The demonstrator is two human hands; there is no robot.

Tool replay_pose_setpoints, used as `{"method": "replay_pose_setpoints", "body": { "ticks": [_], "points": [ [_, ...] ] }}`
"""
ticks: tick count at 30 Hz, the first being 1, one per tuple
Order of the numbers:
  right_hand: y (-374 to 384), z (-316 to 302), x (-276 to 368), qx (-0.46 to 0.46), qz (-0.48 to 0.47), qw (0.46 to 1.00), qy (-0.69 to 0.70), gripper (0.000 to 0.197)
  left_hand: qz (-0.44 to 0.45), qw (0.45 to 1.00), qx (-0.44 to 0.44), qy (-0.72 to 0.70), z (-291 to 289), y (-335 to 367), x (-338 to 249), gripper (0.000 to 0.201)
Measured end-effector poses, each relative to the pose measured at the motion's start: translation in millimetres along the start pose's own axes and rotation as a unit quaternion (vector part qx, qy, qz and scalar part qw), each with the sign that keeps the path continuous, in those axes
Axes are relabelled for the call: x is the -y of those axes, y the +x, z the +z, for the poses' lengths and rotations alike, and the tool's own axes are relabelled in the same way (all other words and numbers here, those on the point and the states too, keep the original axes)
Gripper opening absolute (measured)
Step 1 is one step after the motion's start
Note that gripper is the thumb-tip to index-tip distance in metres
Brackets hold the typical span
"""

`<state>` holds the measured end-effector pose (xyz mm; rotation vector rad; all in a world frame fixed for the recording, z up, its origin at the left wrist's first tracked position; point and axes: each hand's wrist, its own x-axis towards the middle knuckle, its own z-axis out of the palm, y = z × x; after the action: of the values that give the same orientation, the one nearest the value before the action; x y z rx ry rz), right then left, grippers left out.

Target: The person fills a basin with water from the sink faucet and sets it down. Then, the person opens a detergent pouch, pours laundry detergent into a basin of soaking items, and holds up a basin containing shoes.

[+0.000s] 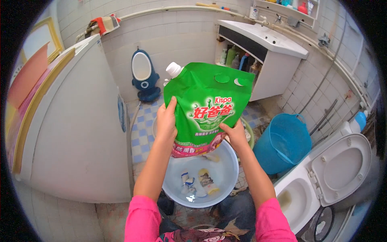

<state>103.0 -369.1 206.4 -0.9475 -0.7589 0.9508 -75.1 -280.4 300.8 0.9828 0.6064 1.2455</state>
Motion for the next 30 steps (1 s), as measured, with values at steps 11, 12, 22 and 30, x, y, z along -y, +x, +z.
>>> {"method": "replay_pose_setpoints", "body": {
  "ticks": [11, 12, 22, 30],
  "points": [
    [-45.5, 50.3, 19.8, -0.219, -0.024, 0.975, 0.015, 0.023, -0.031, 0.989, 0.136, 0.048, -1.9, 16.2, -23.1, 0.025],
    [-44.9, 52.9, 14.5, -0.247, -0.037, 0.968, 0.019, 0.017, -0.037, 0.984, 0.163, 0.063, -5.9, 23.9, -19.9, 0.025],
    [-9.2, 12.9, -68.6, -0.343, -0.097, 0.932, -0.069, 0.023, -0.146, 0.971, 0.182, 0.055, -31.3, 79.0, 67.0, 0.024],
    [3.4, -2.8, -97.0, -0.341, -0.039, 0.939, -0.028, 0.027, -0.191, 0.956, 0.178, 0.132, -53.4, 98.1, 101.9, 0.023]
  ]
}}
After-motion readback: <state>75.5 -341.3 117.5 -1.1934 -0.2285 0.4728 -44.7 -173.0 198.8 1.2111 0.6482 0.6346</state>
